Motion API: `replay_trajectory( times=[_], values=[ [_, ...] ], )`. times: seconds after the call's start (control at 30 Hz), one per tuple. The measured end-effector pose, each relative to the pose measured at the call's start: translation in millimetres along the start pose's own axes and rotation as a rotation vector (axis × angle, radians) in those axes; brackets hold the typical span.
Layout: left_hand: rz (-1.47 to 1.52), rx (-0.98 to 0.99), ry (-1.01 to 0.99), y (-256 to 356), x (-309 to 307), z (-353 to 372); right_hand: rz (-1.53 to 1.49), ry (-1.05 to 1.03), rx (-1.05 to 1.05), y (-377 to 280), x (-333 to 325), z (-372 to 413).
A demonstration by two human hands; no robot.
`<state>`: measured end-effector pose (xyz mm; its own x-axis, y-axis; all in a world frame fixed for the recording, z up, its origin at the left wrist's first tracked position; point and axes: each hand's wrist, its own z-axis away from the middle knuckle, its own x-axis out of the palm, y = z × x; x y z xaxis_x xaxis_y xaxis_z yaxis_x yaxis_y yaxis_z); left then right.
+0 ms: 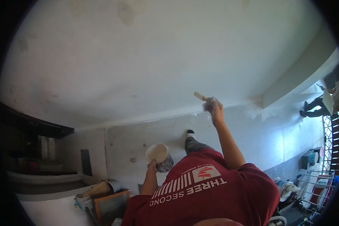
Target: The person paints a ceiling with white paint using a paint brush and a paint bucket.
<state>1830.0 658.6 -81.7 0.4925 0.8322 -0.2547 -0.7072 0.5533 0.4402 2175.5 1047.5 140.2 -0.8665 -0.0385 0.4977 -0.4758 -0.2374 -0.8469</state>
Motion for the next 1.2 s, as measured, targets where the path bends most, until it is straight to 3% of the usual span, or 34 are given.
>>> replay_trajectory(
  times=[0.07,0.17,0.3,0.4,0.53,0.67,0.8,0.9,0.97,1.03,1.2],
  values=[
    [0.095,0.031,0.022,17.1,7.9,-9.7,-0.061,0.005,-0.098,-7.9,13.5,-22.0],
    [0.030,0.144,0.040,68.7,38.8,46.3,-0.137,-0.003,-0.223,-14.4,35.8,-63.8],
    [-0.056,0.258,0.141,121.4,61.9,39.4,-0.055,-0.011,-0.468,-42.7,75.5,-99.6],
    [0.005,0.220,0.100,156.5,87.5,28.1,0.158,0.102,-0.672,-58.3,97.5,-124.9],
    [-0.029,0.126,0.055,177.2,119.5,5.7,0.742,0.084,-1.034,-45.0,93.9,-151.3],
    [-0.067,0.126,0.032,202.8,156.7,-4.8,0.686,0.027,-0.982,-24.3,110.0,-155.4],
    [-0.185,0.123,-0.004,228.9,174.2,-8.5,0.760,-0.100,-0.779,-9.7,108.2,-129.8],
    [-0.254,0.147,-0.081,234.8,182.0,-8.1,0.500,0.068,-0.793,-7.4,104.7,-120.7],
    [-0.248,0.124,-0.072,236.1,182.8,-10.4,0.629,0.101,-0.829,-24.0,100.5,-119.5],
    [-0.239,0.100,-0.069,236.6,185.2,-12.2,0.527,0.253,-0.864,-38.1,112.3,-124.8],
    [-0.199,0.085,-0.089,246.2,179.9,-15.4,0.675,0.207,-0.878,-34.4,138.5,-148.4]
  ],
)
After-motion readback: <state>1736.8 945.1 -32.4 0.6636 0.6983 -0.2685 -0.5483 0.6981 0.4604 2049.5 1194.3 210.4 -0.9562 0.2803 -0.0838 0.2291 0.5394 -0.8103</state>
